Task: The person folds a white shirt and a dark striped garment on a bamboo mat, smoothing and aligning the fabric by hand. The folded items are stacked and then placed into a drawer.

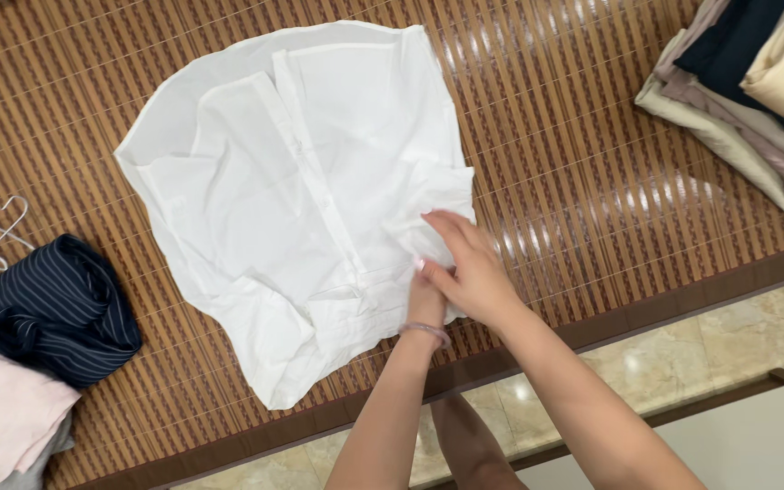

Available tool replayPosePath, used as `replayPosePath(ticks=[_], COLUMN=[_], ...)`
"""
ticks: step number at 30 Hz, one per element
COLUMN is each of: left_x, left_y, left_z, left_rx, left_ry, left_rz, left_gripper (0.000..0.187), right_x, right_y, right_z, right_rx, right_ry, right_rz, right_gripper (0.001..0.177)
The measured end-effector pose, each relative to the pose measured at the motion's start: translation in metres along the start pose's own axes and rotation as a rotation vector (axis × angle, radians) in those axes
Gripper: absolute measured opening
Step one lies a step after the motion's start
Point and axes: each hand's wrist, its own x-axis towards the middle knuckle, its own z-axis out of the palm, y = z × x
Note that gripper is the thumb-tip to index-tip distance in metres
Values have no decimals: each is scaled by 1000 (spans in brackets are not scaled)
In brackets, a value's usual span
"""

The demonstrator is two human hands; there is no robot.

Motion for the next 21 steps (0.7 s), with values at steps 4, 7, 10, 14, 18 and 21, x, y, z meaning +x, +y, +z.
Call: replayPosePath(ticks=[4,7,10,14,18,21], left_x=[-27,-62,-104,-161,-202,-207], left_y=[28,62,83,91,72,41], left_z=[-18,-47,-96,-183,-249,-285], left_rx=[-503,-59,435,1117,1437,1582], left_ry=[237,337,408,205,-31,-33], left_rz=[18,175,229,483,328,323], left_gripper=[45,51,57,79,97,83], right_x=[8,12,13,-6,-38,-44], right_y=[35,56,55,41,56,81], right_z=[29,41,35,14,10,7], right_rx=[-393,-543,-578,-678,-804,-993], right_ry=[-23,-244,-364,-672,-799,-669], right_rz=[-126,-150,-127,-307,-467,-612], right_gripper=[62,70,80,89,80,68])
